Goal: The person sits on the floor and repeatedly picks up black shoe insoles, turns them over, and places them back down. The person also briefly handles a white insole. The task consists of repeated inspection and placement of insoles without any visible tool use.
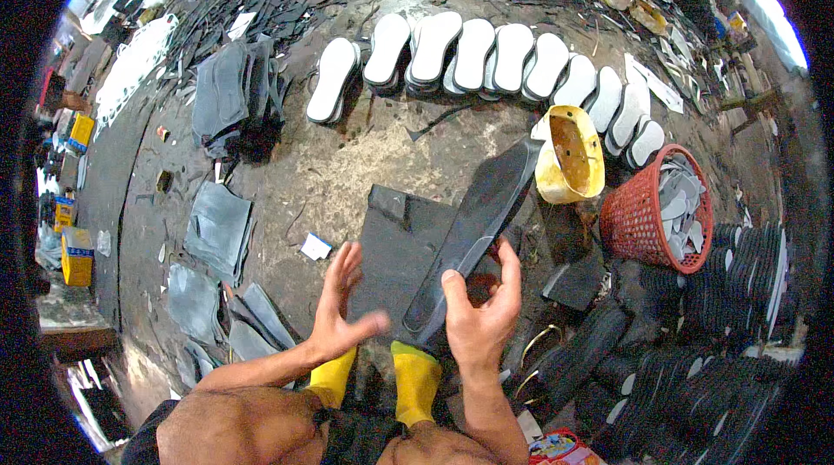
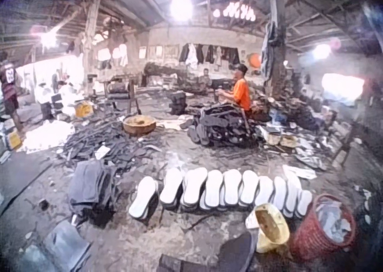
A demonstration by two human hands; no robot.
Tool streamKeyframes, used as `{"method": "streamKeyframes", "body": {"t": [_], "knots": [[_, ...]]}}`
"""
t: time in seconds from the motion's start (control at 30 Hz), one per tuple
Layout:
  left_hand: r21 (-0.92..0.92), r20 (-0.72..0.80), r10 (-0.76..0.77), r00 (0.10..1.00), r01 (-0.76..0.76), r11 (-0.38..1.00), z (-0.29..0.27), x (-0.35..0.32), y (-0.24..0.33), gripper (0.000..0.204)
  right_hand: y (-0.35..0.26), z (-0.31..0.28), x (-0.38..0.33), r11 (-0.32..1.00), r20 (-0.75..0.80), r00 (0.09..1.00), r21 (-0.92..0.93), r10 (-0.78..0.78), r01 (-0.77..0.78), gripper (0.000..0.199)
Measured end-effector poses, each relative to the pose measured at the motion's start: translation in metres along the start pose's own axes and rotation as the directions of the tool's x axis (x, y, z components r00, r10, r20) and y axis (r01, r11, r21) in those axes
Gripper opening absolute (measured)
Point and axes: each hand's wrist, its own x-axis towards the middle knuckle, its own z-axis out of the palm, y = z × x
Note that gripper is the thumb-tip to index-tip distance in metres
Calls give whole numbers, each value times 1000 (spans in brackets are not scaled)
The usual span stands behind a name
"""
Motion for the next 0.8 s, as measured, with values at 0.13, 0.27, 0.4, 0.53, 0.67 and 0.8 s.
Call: {"method": "streamKeyframes", "body": {"t": [0.13, 0.27, 0.4, 0.53, 0.67, 0.8], "knots": [[163, 458, 315, 831, -427, 889, 7, 9, 9, 96, 7, 14, -18, 994, -32, 999, 102, -38, 41, 65], [-191, 223, 49, 974, -6, 982, 10, 21, 21, 57, 11, -4, -4, 963, -70, 994, 264, 84, -62, 51], [-644, 398, -420, 816, 574, 506, 5, 25, 6, 59, 33, -52, 32, 941, -334, 919, -325, -208, 95, 50], [-669, 467, -446, 764, 635, 387, 1, 25, -20, 61, 63, -77, 43, 974, -260, 961, -178, 91, -141, 44], [-592, 531, -427, 732, 681, 431, -1, 26, -29, 68, 56, -72, 32, 979, -222, 973, -174, 63, -103, 55], [-538, 562, -427, 709, 705, 463, -3, 29, -21, 73, 18, -58, 12, 526, 487, 799, -602, -354, 600, 67]]}}
